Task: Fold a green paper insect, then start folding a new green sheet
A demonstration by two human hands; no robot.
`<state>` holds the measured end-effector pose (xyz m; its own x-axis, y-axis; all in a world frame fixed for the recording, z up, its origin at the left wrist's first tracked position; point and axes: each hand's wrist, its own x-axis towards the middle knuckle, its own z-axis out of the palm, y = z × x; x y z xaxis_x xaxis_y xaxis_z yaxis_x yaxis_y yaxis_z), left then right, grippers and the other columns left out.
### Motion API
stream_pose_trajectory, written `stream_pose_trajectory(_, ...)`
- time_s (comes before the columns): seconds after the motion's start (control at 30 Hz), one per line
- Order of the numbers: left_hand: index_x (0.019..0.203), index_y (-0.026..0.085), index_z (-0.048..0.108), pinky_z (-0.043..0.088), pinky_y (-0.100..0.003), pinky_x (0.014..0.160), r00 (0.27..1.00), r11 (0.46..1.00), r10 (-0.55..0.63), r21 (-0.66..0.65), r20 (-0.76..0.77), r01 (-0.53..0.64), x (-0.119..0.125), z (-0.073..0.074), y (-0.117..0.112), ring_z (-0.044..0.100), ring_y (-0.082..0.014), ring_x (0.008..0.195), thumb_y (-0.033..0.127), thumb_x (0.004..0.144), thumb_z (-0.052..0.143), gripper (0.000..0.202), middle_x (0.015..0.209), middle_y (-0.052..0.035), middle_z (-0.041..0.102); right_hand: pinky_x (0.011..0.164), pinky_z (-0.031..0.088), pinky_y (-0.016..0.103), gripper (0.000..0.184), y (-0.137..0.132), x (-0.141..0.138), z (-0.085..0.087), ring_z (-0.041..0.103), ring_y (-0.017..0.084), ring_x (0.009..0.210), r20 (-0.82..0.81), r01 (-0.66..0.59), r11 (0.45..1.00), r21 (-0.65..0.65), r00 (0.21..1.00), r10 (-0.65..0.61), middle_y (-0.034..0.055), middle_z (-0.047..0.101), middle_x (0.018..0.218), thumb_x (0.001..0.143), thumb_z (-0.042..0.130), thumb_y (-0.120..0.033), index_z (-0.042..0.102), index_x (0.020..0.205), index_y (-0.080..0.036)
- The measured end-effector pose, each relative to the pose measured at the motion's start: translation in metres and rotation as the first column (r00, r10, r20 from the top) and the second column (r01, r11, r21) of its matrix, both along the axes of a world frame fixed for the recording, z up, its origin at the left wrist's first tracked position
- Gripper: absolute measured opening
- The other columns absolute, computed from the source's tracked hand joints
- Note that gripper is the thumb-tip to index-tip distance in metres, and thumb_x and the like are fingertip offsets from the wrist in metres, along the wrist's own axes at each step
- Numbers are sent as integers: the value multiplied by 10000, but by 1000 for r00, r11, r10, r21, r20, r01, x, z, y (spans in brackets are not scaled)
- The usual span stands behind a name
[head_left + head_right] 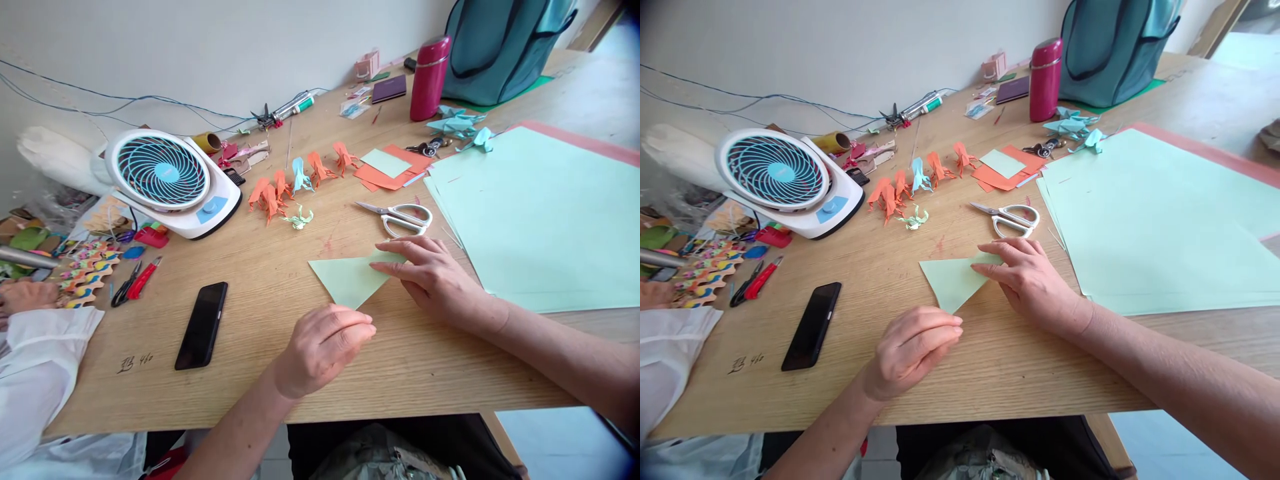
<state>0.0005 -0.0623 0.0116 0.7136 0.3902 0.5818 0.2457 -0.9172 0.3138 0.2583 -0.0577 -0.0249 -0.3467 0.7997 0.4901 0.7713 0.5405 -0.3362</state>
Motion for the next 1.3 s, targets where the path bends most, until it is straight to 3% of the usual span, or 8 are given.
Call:
stream_pose_trajectory(0.07, 1145, 207, 640, 586, -306, 844, 1000, 997, -3, -75, -15, 1, 0, -5, 2, 707, -171, 969, 116, 915, 608, 249, 1020, -59, 755, 991, 458, 556, 501, 2, 3, -8, 515, 347, 1304, 108, -1, 998, -61, 994, 7, 141, 577, 1431, 881, 459, 8, 677, 1268, -224)
stream_pose_trajectory(0.13, 1222, 203, 618, 554, -337, 966, 990, 987, 125, -92, -60, -130, -3, -11, 11, 674, -186, 1117, 127, 953, 541, 290, 1146, -86, 734, 1021, 443, 567, 549, 3, 6, -11, 484, 350, 1346, 169, -6, 996, -84, 985, 20, 154, 539, 1471, 857, 435, 34, 640, 1313, -194)
stream_pose_trajectory(0.27, 1487, 142, 413, 386, -533, 1154, 878, 932, 322, -43, -353, -360, -18, -33, 44, 373, -304, 1468, 324, 1033, 406, 489, 1524, -196, 466, 1054, 446, 545, 515, 0, 9, -5, 527, 310, 1327, 149, -37, 996, -80, 988, 48, 158, 547, 1464, 887, 408, 16, 617, 1318, -173)
stream_pose_trajectory(0.43, 1578, 221, 258, 266, -593, 1188, 745, 918, 312, -14, -590, -397, -31, -49, 62, 184, -325, 1538, 512, 1027, 320, 626, 1651, -177, 218, 1071, 459, 537, 460, -8, -7, 0, 502, 311, 1362, 88, -102, 991, -86, 990, 109, 204, 486, 1507, 987, 437, -149, 499, 1443, -153)
stream_pose_trajectory(0.6, 1594, 231, 202, 263, -595, 1180, 735, 925, 316, 21, -600, -380, -31, -50, 58, 177, -337, 1538, 551, 1013, 321, 673, 1660, -182, 180, 1169, 333, 587, 628, -13, -23, -21, 282, 381, 1495, 232, -33, 989, -142, 970, 65, 238, 322, 1598, 991, 493, -433, 393, 1517, -104)
stream_pose_trajectory(0.93, 1587, 203, 233, 234, -595, 1189, 723, 918, 320, 12, -613, -396, -29, -51, 58, 156, -353, 1540, 583, 1006, 284, 696, 1662, -196, 156, 1206, 261, 588, 721, -20, -6, -24, 210, 370, 1513, 322, 71, 990, -121, 946, -28, 292, 260, 1596, 1029, 343, -509, 265, 1548, -13)
stream_pose_trajectory(1.1, 1584, 221, 243, 231, -594, 1191, 719, 910, 322, -8, -615, -415, -27, -49, 58, 158, -348, 1540, 538, 1026, 274, 643, 1665, -184, 152, 1226, 215, 586, 750, -20, -8, -20, 210, 342, 1521, 331, -55, 986, -157, 938, 105, 229, 228, 1628, 1026, 373, -508, 154, 1591, -65)
stream_pose_trajectory(1.3, 1578, 230, 266, 235, -583, 1195, 702, 901, 336, -2, -628, -433, -25, -47, 57, 163, -340, 1541, 492, 1036, 300, 603, 1666, -173, 161, 1241, 200, 567, 759, -20, -8, -10, 217, 297, 1527, 263, -298, 924, -240, 896, 357, 144, 246, 1641, 1022, 427, -472, 85, 1611, -137)
